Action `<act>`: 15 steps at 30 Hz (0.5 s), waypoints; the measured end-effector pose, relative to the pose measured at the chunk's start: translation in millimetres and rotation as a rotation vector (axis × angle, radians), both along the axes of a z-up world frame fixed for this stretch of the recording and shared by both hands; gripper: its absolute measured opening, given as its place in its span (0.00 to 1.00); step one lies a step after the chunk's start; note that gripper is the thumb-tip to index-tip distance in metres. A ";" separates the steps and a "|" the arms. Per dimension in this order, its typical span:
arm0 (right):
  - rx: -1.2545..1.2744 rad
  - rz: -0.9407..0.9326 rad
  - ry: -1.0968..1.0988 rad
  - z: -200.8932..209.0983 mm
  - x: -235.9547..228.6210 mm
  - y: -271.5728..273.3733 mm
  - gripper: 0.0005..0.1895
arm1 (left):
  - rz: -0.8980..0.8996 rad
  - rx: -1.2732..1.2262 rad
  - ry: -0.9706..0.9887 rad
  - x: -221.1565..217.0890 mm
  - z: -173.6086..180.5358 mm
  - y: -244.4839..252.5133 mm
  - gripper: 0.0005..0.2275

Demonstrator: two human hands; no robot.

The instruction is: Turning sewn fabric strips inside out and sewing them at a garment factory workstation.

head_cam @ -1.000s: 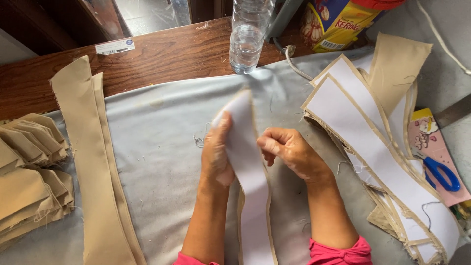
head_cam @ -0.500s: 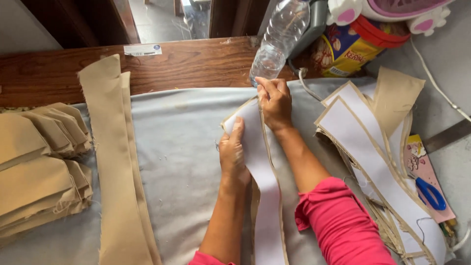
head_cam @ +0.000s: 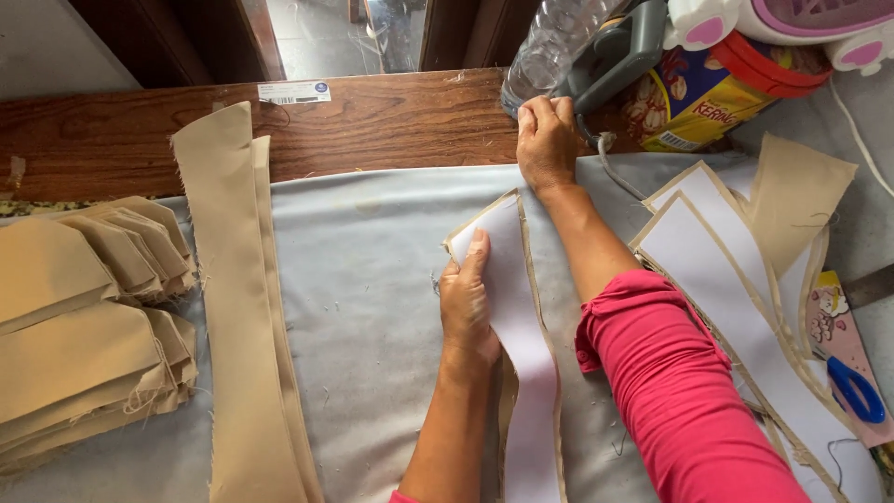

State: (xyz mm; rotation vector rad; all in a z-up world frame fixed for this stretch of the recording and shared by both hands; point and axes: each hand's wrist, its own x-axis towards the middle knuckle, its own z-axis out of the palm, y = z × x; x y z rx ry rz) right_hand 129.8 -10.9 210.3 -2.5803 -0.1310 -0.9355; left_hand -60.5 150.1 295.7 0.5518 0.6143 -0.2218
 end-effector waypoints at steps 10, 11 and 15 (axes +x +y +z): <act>0.064 0.151 0.026 3.1 17.9 10.6 0.08 | -0.055 -0.062 0.023 -4.8 2.7 1.2 0.11; 0.063 0.156 0.039 2.2 21.2 11.3 0.08 | -0.047 -0.086 0.009 -4.5 1.4 0.9 0.10; 0.039 0.134 0.059 -4.0 32.4 12.8 0.09 | -0.029 -0.128 -0.008 -3.7 -4.1 -0.4 0.10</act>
